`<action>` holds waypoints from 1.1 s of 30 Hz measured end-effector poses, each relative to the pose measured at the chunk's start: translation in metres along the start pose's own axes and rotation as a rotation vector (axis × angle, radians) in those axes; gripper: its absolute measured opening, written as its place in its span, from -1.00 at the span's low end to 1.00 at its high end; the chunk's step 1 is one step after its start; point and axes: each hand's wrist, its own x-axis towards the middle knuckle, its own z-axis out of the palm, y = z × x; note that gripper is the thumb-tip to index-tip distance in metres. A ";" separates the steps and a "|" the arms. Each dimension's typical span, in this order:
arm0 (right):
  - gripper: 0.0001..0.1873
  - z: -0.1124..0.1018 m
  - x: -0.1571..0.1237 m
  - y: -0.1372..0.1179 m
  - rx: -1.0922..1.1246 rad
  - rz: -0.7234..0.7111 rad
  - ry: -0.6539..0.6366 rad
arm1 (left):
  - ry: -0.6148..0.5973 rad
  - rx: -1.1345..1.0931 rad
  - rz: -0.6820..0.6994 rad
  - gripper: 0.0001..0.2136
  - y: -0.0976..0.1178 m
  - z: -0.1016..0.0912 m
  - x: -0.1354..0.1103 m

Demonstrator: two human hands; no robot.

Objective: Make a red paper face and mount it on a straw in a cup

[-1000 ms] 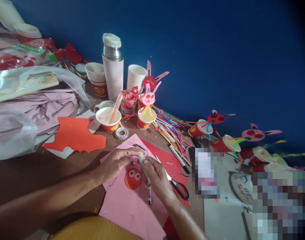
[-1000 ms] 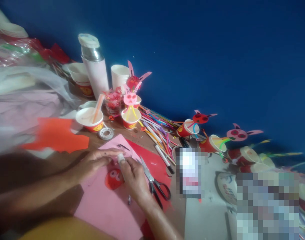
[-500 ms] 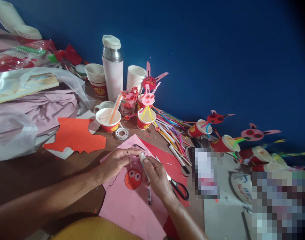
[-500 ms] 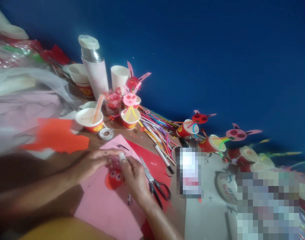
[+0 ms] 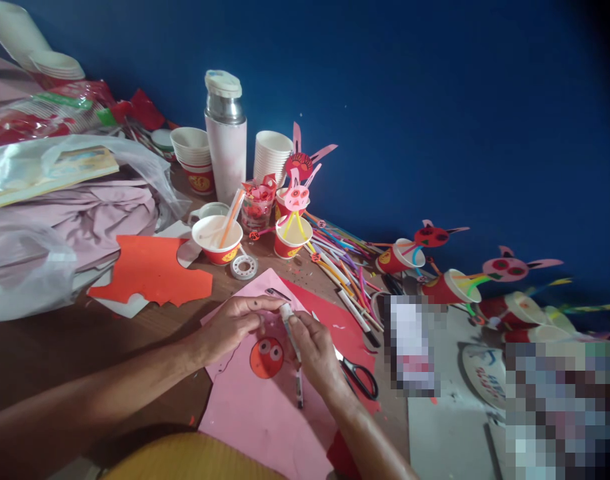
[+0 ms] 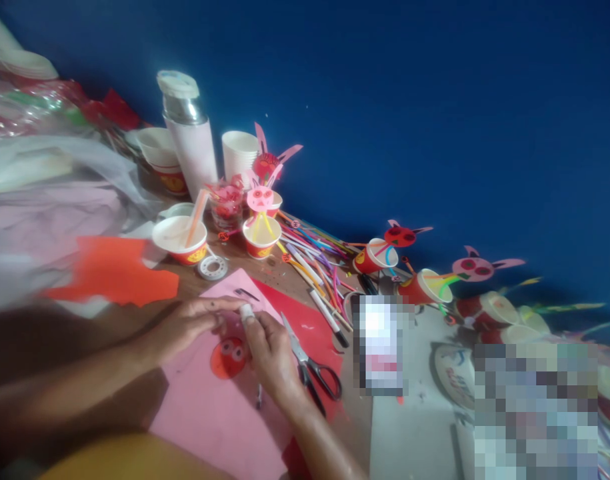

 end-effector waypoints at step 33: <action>-0.56 -0.002 -0.003 -0.009 -0.134 -0.007 -0.062 | -0.137 0.203 0.133 -0.63 -0.002 -0.005 0.002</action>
